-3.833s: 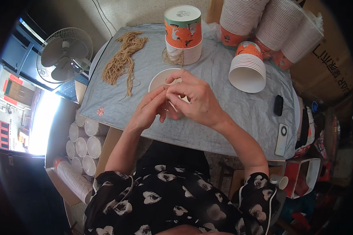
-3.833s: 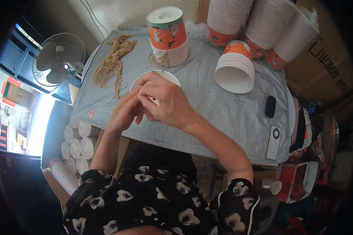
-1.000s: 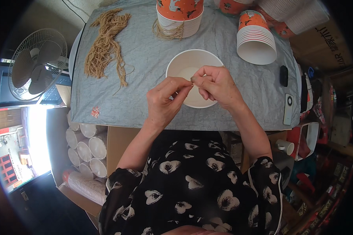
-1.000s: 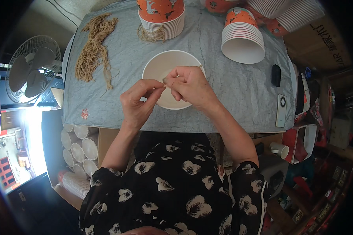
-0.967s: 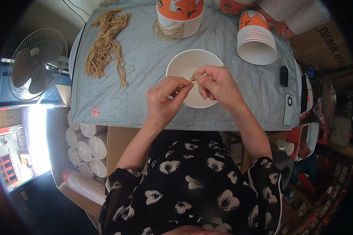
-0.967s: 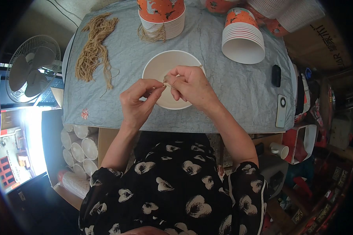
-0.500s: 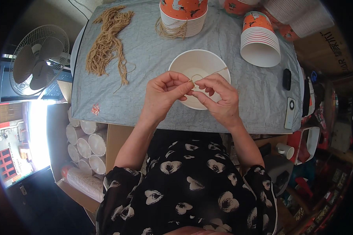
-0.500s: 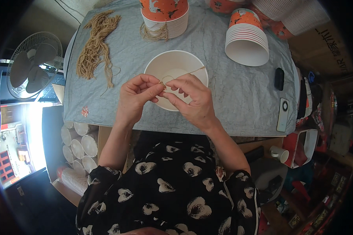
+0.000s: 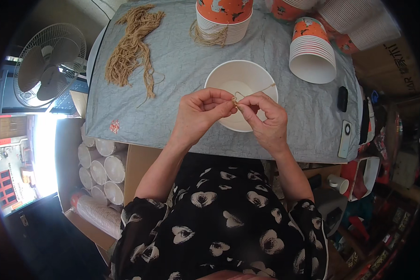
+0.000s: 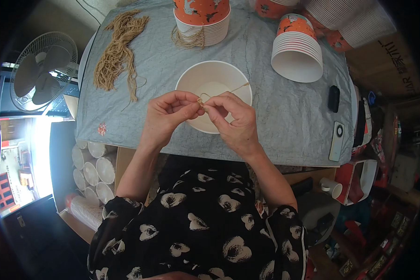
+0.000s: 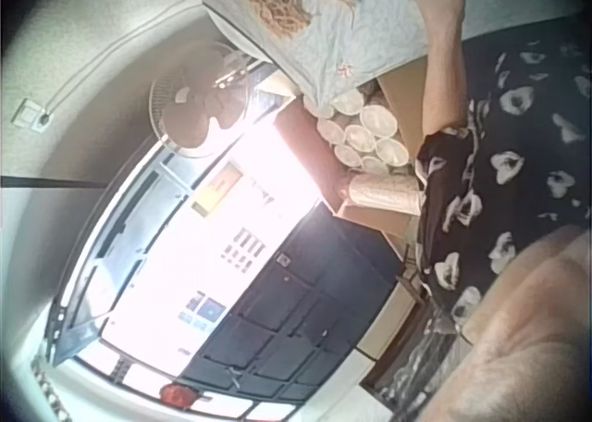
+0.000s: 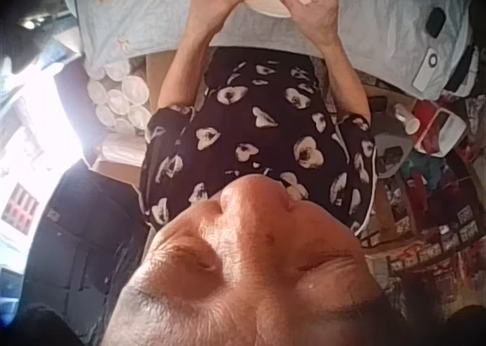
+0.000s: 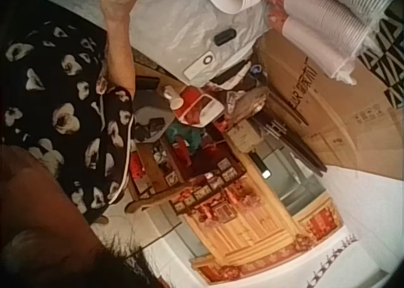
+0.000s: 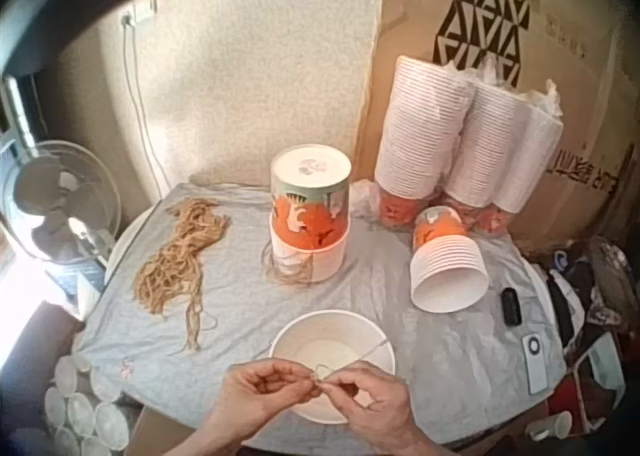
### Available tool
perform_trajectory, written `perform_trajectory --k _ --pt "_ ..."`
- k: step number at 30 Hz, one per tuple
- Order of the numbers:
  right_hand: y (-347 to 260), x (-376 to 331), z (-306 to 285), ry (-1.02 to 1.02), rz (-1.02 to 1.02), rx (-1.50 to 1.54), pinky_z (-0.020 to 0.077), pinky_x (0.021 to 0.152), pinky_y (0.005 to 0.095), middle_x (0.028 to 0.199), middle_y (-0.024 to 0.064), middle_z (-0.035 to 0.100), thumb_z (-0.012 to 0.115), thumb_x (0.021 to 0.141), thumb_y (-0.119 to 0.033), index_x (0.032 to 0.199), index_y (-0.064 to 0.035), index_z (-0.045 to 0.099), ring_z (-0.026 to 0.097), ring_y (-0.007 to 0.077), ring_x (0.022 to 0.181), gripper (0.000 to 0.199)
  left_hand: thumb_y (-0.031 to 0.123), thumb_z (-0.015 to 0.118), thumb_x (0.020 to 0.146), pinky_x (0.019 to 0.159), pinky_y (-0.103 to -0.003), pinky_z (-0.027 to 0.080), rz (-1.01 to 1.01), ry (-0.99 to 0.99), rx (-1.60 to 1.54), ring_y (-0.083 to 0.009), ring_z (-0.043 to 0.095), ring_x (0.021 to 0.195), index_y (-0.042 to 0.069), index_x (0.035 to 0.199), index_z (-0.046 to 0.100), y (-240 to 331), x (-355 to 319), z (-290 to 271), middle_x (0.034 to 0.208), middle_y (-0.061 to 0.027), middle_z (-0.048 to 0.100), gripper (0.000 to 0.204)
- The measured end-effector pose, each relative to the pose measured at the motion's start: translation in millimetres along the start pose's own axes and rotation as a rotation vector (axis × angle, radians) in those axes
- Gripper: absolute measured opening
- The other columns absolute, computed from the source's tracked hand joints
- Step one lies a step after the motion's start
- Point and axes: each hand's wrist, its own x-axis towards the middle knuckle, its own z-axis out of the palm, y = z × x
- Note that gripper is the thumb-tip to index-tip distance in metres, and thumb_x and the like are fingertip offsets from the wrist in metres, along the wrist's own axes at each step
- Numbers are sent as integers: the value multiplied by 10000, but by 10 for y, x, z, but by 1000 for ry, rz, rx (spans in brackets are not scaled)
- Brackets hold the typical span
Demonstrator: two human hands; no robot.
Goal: Tying decorative strings onto paper cups for packaging.
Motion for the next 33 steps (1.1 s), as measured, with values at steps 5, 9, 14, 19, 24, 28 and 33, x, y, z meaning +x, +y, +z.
perform_trajectory --k 5,9,14,19,24,28,33 --pt "20 -28 4 -29 82 86 503 721 240 876 28 675 697 924 -30 982 7 679 622 92 766 71 -9 720 899 796 -252 581 20 18 9 -151 723 882 -40 1056 686 -5 1 44 959 -102 736 164" --pt "14 -25 -1 -34 179 148 494 716 232 858 10 685 685 954 -88 980 2 681 613 68 765 94 -13 732 881 769 -232 575 21 28 6 -118 714 862 -31 984 678 6 1 59 931 -87 732 117" --pt "-4 -15 -7 -34 222 158 495 710 227 845 9 696 683 959 -106 981 -1 685 618 61 759 108 -21 739 876 795 -243 577 38 45 57 -126 714 883 -19 992 668 -25 1 60 950 -78 731 137" --pt "16 -6 -8 -38 237 136 498 709 228 845 10 702 684 958 -108 975 0 686 620 61 759 109 -15 742 875 762 -224 572 57 70 24 -99 706 874 -10 975 669 -6 0 79 936 -56 730 125" --pt "-5 2 6 -44 250 92 500 707 230 839 5 694 686 956 -107 973 -3 688 616 62 758 105 -22 722 890 779 -225 573 106 54 84 -94 702 875 -17 1083 695 -29 -7 55 933 -61 733 195" --pt "-30 7 1 -58 278 77 502 710 232 833 -1 685 687 956 -103 977 -2 687 613 63 759 103 -24 716 891 782 -224 574 111 47 161 -89 701 866 -27 1125 700 -4 -20 56 934 -61 740 234" --pt "-20 3 -1 -64 271 84 508 705 236 836 0 685 687 953 -90 984 5 683 617 65 762 100 -30 715 904 833 -244 581 82 23 251 -125 714 910 -37 1135 697 -10 -22 20 985 -91 744 232"
